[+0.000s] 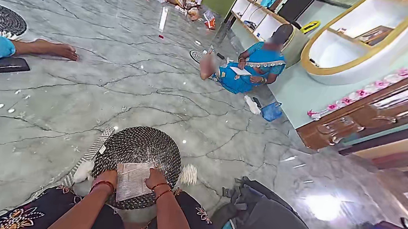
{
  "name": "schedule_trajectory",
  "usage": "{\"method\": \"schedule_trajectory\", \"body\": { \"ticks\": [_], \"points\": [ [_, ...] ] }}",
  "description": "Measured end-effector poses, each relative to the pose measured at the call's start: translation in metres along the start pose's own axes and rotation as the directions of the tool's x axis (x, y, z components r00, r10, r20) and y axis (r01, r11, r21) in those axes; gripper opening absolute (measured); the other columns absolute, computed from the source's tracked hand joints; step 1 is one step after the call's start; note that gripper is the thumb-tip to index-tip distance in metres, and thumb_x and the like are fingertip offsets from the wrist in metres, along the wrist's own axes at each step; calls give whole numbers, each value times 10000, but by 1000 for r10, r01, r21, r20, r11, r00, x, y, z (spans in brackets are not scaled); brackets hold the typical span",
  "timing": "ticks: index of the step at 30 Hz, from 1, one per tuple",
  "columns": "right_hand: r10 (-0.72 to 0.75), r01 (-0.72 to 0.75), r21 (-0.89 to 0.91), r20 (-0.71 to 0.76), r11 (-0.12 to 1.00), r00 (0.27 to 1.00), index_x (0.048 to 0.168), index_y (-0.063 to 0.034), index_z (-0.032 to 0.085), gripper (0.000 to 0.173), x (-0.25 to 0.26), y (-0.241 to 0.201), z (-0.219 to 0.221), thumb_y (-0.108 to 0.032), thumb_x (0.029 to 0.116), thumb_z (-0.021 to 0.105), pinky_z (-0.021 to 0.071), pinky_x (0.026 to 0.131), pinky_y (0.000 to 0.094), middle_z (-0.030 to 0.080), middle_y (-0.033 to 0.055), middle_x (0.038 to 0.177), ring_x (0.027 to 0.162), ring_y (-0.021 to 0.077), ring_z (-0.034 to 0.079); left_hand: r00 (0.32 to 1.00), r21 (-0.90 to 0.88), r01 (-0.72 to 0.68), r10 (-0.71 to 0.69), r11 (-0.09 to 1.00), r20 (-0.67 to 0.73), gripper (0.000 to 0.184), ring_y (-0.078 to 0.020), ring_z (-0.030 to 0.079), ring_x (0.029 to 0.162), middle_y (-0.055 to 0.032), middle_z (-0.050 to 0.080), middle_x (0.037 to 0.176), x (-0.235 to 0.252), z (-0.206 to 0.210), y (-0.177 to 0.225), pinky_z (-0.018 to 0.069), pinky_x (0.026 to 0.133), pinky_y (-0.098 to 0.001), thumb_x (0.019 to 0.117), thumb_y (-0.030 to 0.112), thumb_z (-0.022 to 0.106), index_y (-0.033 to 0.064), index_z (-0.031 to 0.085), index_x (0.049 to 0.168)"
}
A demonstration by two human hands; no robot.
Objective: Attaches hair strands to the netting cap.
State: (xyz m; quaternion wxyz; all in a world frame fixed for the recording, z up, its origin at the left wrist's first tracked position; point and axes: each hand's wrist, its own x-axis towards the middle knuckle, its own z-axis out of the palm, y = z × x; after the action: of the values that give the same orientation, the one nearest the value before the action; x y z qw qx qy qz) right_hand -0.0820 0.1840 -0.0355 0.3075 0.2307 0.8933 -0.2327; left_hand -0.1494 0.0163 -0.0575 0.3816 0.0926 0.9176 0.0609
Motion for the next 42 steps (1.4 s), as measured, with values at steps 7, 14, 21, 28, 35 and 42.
{"method": "schedule_trajectory", "body": {
  "ticks": [7, 14, 21, 28, 35, 42],
  "points": [
    [-37, 38, 40, -31, 998, 999, 1601, -72, 343, 726, -5, 3, -6, -282, 989, 671, 430, 1113, 617, 556, 257, 1466, 1345, 420, 557, 999, -4, 37, -37, 999, -8, 361, -427, 598, 1309, -253, 627, 1390, -5, -5, 5, 503, 1042, -615, 1030, 183, 588, -22, 647, 1322],
    [-6, 10, 68, -64, 998, 998, 1649, -136, 233, 809, 3, -3, 2, -307, 980, 653, 455, 1097, 593, 582, 247, 1440, 1318, 408, 584, 1000, -9, 18, -18, 1000, 15, 325, -394, 609, 1307, -217, 646, 1381, 0, -2, -1, 508, 1043, -602, 1020, 174, 585, 1, 677, 1280],
    [35, -25, 111, -90, 994, 995, 1581, -5, 347, 628, -12, 9, -9, -235, 1045, 579, 407, 1133, 586, 524, 291, 1480, 1375, 427, 520, 1000, -119, 1, -2, 993, -2, 397, -479, 514, 1381, -287, 562, 1457, -13, -8, -8, 411, 1114, -674, 1059, 194, 550, -36, 606, 1379],
    [-13, 29, 73, -214, 997, 977, 1425, 5, 574, 410, 3, 14, -8, -174, 1063, 504, 430, 1107, 608, 602, 270, 1398, 1326, 429, 567, 999, -94, 3, -7, 996, -47, 285, -493, 585, 1293, -305, 633, 1339, -2, -5, -10, 469, 1018, -719, 1026, 135, 583, -30, 696, 1229],
    [-361, 341, -165, -113, 926, 926, 1577, 27, 350, 807, 8, -7, 13, -333, 957, 719, 284, 1235, 569, 345, 238, 1640, 1535, 390, 316, 999, -63, 6, -8, 998, -31, 268, -501, 593, 1274, -313, 632, 1328, -4, -9, -4, 487, 995, -707, 1014, 86, 585, -65, 682, 1213],
    [-371, 365, -335, 48, 869, 927, 1638, -13, 204, 998, 8, -11, 53, -333, 892, 784, 101, 1242, 686, 157, 209, 1717, 1596, 375, 142, 997, -64, 23, -19, 998, 72, 381, -498, 539, 1340, -313, 578, 1416, -13, -8, 4, 439, 1065, -693, 1053, 158, 554, -56, 603, 1365]
  ]
}}
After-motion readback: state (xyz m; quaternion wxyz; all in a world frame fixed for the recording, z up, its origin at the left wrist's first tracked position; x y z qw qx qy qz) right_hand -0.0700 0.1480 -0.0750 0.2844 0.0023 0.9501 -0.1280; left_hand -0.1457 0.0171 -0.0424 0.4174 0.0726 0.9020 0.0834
